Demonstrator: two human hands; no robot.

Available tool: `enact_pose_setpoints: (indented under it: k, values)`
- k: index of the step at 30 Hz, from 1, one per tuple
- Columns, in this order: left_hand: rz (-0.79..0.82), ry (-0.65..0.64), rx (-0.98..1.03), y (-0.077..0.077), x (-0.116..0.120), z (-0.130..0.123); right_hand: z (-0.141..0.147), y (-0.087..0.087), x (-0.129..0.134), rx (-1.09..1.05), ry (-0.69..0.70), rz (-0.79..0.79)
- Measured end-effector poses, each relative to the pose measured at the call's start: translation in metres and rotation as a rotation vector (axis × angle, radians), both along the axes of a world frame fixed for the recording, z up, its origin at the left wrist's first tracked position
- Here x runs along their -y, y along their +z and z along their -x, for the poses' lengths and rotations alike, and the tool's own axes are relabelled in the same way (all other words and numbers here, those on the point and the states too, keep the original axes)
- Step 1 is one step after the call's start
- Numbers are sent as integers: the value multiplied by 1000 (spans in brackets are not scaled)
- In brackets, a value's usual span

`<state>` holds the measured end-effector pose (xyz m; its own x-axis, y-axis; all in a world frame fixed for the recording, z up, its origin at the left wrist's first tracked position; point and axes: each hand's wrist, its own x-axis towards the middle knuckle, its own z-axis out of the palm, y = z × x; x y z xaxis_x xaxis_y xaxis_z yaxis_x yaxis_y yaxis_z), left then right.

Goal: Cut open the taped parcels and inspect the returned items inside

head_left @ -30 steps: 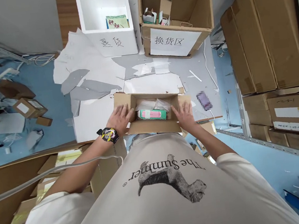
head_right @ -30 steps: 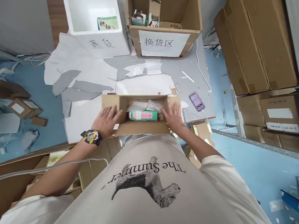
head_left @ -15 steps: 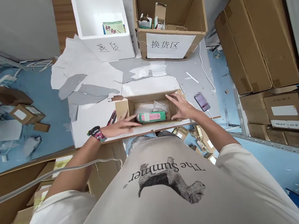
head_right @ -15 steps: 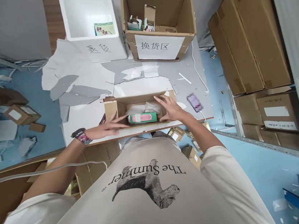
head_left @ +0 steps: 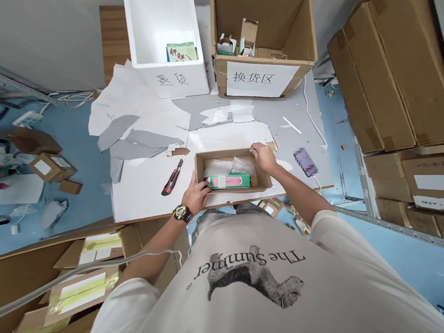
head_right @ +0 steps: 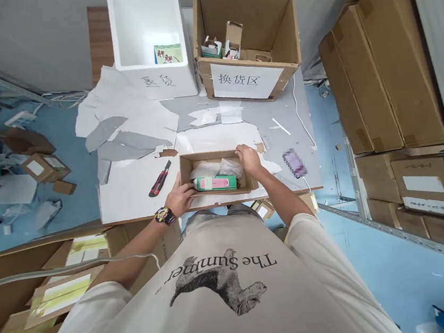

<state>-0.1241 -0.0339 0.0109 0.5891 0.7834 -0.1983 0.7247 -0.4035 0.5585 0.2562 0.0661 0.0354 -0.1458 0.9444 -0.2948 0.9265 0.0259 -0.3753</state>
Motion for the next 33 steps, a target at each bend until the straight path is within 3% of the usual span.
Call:
enact_pose_setpoints:
  k: [3, 8, 10, 12, 14, 16, 17, 22, 26, 29, 33]
  values:
    - [-30, 69, -3, -3, -19, 0, -2, 0, -30, 13, 15, -45]
    - [-90, 185, 14, -5, -79, -3, 5, 0, -107, 51, 30, -127]
    - [-96, 199, 20, -6, -98, -3, 11, 1, -124, 98, 40, -153]
    - [-92, 193, 18, -5, -108, -3, 23, 2, -123, 120, 179, -193]
    - [-86, 191, 12, -4, -110, -4, 40, 1, -107, 97, 439, -177]
    - [-83, 204, 6, -2, -108, -6, 60, -3, -86, 86, 654, -75]
    - [-83, 211, 1, -2, -107, -7, 70, -7, -77, 112, 690, -22]
    - [-109, 240, -16, -2, -102, -12, 100, -26, -73, 307, 628, 285]
    - [-104, 261, -11, -3, -99, -14, 100, -27, -88, 396, 514, 333]
    - [-111, 283, 5, -4, -98, -16, 89, -15, -92, 353, 442, 313]
    - [-127, 308, 33, -5, -104, -22, 68, 16, -84, 272, 394, 194]
